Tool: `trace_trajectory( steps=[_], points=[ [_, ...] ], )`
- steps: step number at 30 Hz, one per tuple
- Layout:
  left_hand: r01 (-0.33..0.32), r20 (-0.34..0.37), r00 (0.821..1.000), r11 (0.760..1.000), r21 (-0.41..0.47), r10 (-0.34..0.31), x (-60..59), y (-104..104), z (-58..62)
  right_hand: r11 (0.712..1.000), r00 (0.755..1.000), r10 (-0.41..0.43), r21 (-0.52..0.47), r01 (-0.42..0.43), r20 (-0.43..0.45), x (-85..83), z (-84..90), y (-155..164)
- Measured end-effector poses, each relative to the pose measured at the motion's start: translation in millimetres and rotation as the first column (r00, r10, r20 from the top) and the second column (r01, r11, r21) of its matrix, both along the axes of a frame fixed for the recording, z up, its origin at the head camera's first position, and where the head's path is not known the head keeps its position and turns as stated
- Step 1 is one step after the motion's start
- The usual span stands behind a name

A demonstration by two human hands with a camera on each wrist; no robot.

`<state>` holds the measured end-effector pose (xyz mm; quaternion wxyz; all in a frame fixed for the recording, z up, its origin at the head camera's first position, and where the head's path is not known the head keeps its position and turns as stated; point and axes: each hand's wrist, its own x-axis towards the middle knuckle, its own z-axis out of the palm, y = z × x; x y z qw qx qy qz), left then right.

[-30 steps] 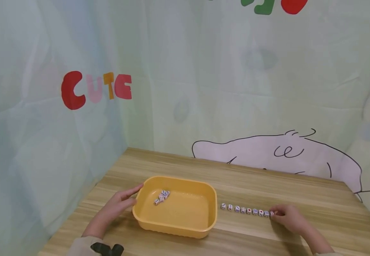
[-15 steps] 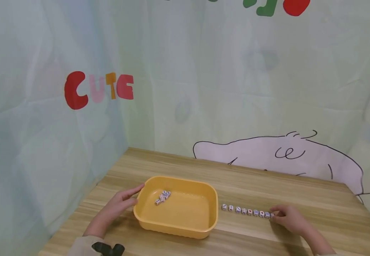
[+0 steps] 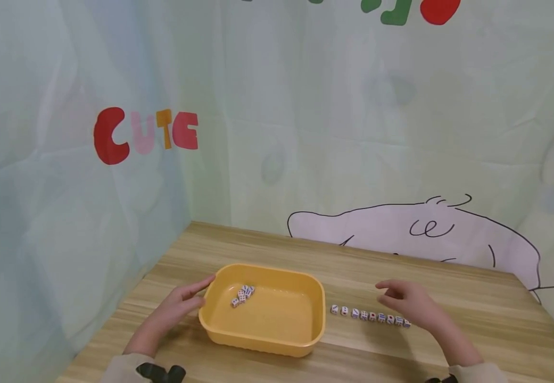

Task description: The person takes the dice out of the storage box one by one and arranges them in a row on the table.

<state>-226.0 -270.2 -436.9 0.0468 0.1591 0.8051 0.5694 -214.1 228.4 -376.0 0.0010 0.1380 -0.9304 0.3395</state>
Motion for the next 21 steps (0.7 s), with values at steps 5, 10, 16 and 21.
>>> trace_trajectory(
  steps=[5,10,16,21],
  points=[
    [0.003,0.014,1.0,1.0,0.009,-0.004,0.2,-0.3,0.2,0.998,0.999,0.052,-0.032,-0.052,-0.012,-3.2,9.2,-29.8],
    [-0.002,0.022,1.0,1.0,0.004,0.002,0.5,0.2,1.4,0.997,0.998,0.067,-0.047,-0.067,0.002,-8.3,14.5,-59.5],
    [-0.011,0.003,1.0,1.0,-0.009,0.011,1.5,0.4,2.5,0.987,0.991,0.133,-0.087,-0.132,0.008,-12.8,18.1,-94.2],
    [-0.004,0.001,1.0,1.0,-0.006,0.004,1.4,1.0,2.8,0.979,0.985,0.174,-0.109,-0.171,0.013,-16.6,18.6,-118.1]
  ],
)
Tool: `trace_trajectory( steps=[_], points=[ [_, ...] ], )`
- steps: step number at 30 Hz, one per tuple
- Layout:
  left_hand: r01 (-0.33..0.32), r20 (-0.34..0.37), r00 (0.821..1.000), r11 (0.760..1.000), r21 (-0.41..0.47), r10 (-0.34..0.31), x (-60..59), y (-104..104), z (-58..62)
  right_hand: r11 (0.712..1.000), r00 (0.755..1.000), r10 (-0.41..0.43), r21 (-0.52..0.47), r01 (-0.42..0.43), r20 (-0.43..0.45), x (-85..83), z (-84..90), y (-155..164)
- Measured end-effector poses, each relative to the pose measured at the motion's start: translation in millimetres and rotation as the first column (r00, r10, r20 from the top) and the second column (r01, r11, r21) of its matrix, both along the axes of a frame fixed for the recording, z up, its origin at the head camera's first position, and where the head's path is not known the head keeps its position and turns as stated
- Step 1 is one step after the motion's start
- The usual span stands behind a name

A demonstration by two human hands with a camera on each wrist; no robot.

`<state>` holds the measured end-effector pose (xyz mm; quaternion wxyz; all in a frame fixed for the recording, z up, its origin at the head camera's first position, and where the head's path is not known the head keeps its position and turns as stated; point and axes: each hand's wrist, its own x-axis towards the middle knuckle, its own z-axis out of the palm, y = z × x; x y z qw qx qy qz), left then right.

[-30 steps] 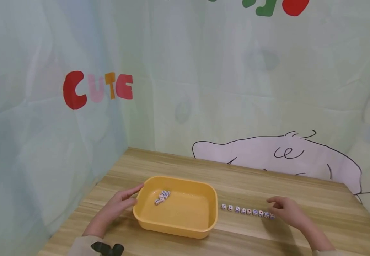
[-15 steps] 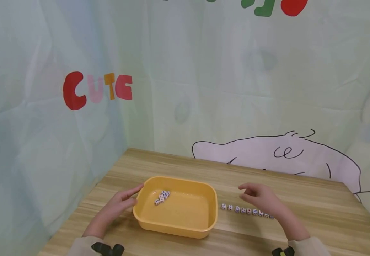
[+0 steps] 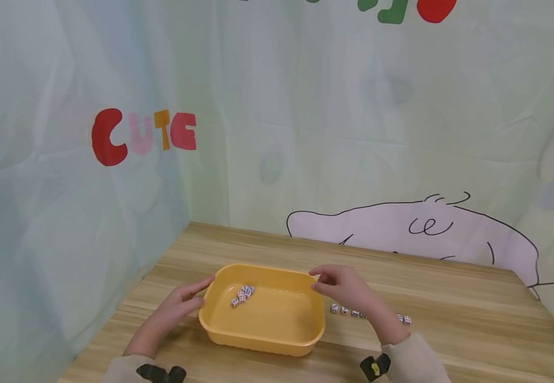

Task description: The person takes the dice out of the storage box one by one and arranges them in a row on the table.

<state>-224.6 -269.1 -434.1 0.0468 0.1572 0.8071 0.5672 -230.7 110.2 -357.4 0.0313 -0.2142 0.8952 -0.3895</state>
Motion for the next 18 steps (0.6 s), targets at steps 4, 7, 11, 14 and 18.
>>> trace_trajectory(
  steps=[4,7,11,14,18],
  points=[
    [-0.011,0.011,1.0,1.0,0.002,0.011,0.5,0.2,0.8,0.999,0.999,0.032,-0.013,-0.033,-0.004,-4.1,-1.7,-17.9],
    [-0.016,0.016,1.0,1.0,0.003,0.016,0.4,0.6,1.0,0.999,0.999,0.045,-0.021,-0.045,-0.003,-7.7,-3.6,-30.5],
    [-0.017,0.016,1.0,1.0,0.002,0.017,0.0,0.6,0.2,0.997,0.998,0.06,-0.041,-0.059,0.01,-12.2,-5.5,-46.4],
    [-0.019,0.012,1.0,1.0,0.0,0.019,-0.1,0.6,0.1,0.997,0.998,0.064,-0.054,-0.063,0.024,-14.3,-6.6,-59.2],
    [-0.023,0.004,1.0,1.0,0.002,0.023,-0.6,0.0,-0.6,0.995,0.997,0.075,-0.069,-0.073,0.028,-14.7,-8.3,-76.2]
  ],
)
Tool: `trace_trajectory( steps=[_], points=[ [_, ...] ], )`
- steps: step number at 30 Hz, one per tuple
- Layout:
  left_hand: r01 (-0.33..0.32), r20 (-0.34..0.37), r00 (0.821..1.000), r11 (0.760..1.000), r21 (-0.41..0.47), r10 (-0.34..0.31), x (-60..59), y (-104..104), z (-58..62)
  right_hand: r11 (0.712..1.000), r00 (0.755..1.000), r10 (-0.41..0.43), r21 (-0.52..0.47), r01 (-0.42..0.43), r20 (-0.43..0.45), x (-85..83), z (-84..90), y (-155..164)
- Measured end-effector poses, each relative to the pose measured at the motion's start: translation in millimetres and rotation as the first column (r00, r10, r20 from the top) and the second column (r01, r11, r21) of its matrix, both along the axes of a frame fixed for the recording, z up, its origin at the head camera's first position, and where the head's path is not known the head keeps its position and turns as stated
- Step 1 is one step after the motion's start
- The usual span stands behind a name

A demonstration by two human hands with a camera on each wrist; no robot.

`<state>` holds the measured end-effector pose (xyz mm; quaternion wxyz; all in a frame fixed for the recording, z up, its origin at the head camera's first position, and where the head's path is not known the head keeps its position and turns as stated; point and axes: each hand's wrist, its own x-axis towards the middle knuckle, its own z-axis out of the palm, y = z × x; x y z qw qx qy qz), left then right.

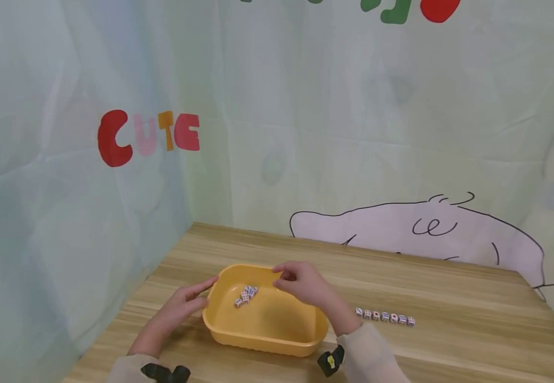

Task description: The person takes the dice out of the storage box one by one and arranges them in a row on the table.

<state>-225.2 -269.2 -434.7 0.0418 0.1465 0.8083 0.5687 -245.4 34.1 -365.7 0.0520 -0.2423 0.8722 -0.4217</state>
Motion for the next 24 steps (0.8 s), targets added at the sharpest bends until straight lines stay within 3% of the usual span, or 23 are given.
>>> trace_trajectory(
  steps=[11,24],
  points=[
    [-0.002,-0.037,0.999,1.0,-0.01,0.001,0.0,-0.9,-1.6,0.999,0.999,0.034,-0.029,-0.035,-0.008,-2.2,-5.6,-33.9],
    [-0.001,-0.017,1.0,1.0,-0.002,0.001,0.8,-0.3,-0.8,0.997,0.997,0.028,-0.069,-0.023,0.077,-12.4,-13.9,-58.5]
  ],
)
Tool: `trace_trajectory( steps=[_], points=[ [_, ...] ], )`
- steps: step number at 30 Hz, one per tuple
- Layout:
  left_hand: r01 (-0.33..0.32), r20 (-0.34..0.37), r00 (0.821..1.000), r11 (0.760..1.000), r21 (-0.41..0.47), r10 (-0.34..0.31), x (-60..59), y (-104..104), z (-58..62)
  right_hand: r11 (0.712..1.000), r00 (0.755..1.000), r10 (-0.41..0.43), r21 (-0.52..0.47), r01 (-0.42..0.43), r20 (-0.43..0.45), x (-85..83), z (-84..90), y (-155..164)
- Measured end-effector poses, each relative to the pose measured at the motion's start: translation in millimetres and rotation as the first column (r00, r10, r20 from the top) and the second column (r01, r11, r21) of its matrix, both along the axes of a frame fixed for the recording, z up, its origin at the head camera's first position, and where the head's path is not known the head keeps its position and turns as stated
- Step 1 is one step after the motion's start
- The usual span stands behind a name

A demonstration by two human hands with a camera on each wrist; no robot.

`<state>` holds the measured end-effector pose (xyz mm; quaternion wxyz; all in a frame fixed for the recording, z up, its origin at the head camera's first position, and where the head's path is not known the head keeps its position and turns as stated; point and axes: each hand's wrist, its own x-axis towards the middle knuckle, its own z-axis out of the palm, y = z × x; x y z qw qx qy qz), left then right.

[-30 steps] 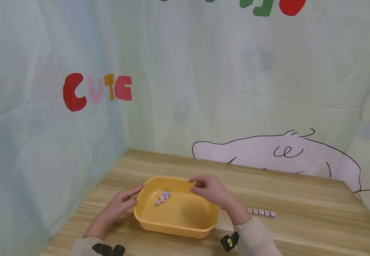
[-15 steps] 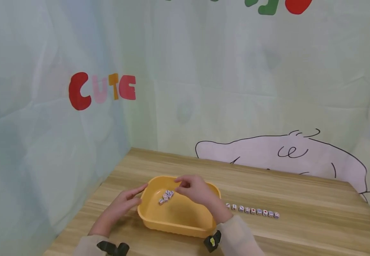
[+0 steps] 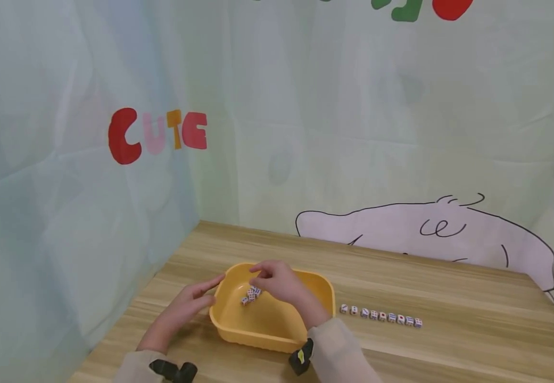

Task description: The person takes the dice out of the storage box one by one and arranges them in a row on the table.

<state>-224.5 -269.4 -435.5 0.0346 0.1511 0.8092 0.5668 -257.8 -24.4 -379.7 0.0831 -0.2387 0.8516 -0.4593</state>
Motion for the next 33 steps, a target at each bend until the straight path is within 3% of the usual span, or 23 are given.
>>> trace_trajectory(
  steps=[15,25,33],
  points=[
    [0.019,-0.032,0.999,1.0,-0.006,-0.019,-1.9,-1.2,-1.1,0.993,0.984,-0.081,-0.067,0.092,0.156,-13.7,-20.1,0.8],
    [0.016,-0.018,1.0,1.0,-0.003,-0.016,-1.3,-0.7,-0.9,0.992,0.986,-0.129,0.015,0.128,0.106,-15.6,-29.0,0.0],
    [0.01,-0.022,1.0,1.0,-0.004,-0.01,-1.4,-1.0,-1.2,0.988,0.981,-0.156,0.038,0.153,0.117,-15.6,-36.0,-3.2]
  ],
)
